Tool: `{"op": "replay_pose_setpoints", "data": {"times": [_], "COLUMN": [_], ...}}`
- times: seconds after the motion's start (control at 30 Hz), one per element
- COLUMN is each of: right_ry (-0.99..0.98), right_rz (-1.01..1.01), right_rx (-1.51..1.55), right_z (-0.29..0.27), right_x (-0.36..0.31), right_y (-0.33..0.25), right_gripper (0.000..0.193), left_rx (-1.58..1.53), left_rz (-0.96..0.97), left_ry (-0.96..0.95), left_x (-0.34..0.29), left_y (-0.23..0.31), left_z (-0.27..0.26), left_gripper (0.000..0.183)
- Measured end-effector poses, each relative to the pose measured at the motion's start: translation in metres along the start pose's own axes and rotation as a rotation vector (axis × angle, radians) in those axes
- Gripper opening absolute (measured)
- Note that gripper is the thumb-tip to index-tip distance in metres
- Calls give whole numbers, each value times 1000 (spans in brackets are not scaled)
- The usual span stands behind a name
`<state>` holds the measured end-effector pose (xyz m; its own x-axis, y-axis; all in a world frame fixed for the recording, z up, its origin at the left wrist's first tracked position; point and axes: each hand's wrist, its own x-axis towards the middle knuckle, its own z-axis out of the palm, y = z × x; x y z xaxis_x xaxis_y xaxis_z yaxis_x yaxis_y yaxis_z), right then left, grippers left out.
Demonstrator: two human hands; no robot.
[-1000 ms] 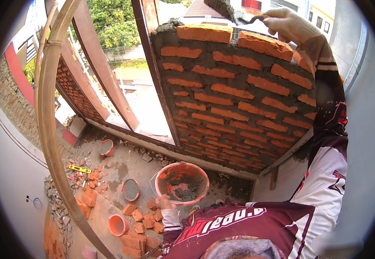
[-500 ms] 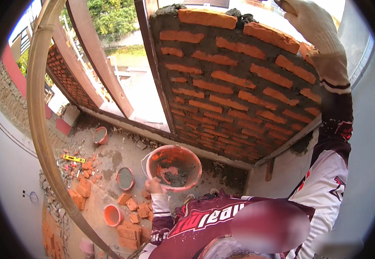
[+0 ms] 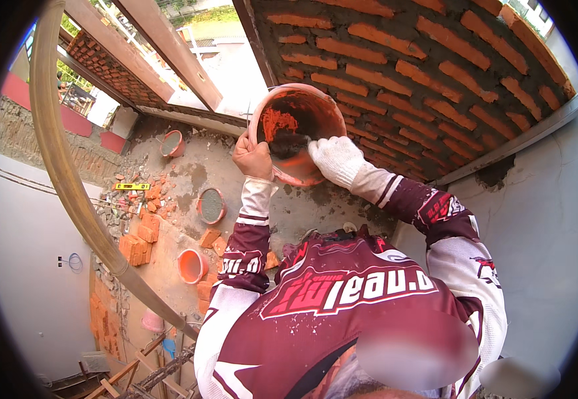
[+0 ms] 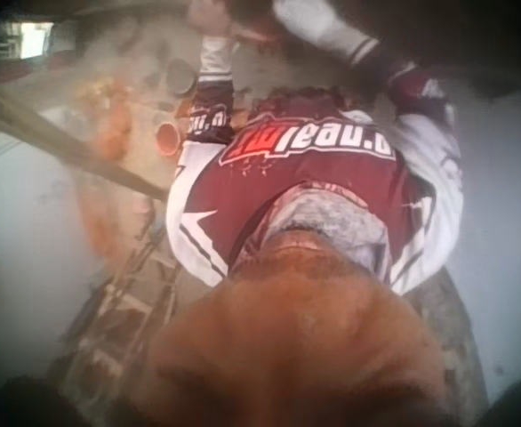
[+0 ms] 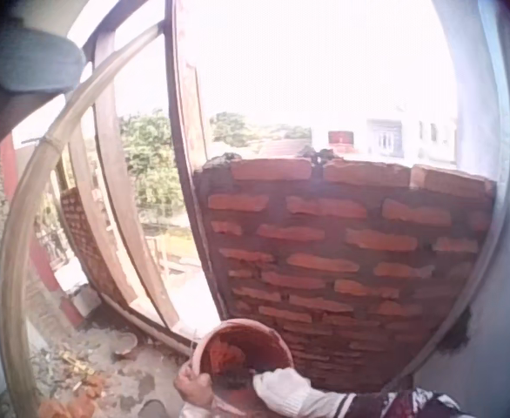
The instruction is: The person lays bricks on a partially built wall using a trowel to apply mortar. They pick up bricks, apply mortar to the joints, and press the bricks into place, continuing the wall construction.
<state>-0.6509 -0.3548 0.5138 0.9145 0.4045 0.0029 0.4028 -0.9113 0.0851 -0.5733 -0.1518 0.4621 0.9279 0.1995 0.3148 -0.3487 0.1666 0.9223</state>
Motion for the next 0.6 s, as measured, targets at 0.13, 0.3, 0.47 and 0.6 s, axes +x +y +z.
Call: {"op": "replay_pose_setpoints", "data": {"times": [0.13,0.3,0.47,0.6], "right_ry": [407,194,81,168], "right_rz": [250,-122,6,29], "right_rx": [-46,-427,-369,-210], "right_z": [-2,-8,4,13], "right_x": [2,2,-3,-7], "right_y": [1,-28,-19,-15], "right_gripper": [22,18,20,17], "left_rx": [16,36,156,96], "left_rz": [-55,-57,-137,-106], "left_ry": [-70,-177,-133,-195], "left_x": [1,5,-4,-14], "left_y": [-3,-12,-11,-9], "left_z": [1,-2,4,16], "left_gripper": [41,35,34,43]}}
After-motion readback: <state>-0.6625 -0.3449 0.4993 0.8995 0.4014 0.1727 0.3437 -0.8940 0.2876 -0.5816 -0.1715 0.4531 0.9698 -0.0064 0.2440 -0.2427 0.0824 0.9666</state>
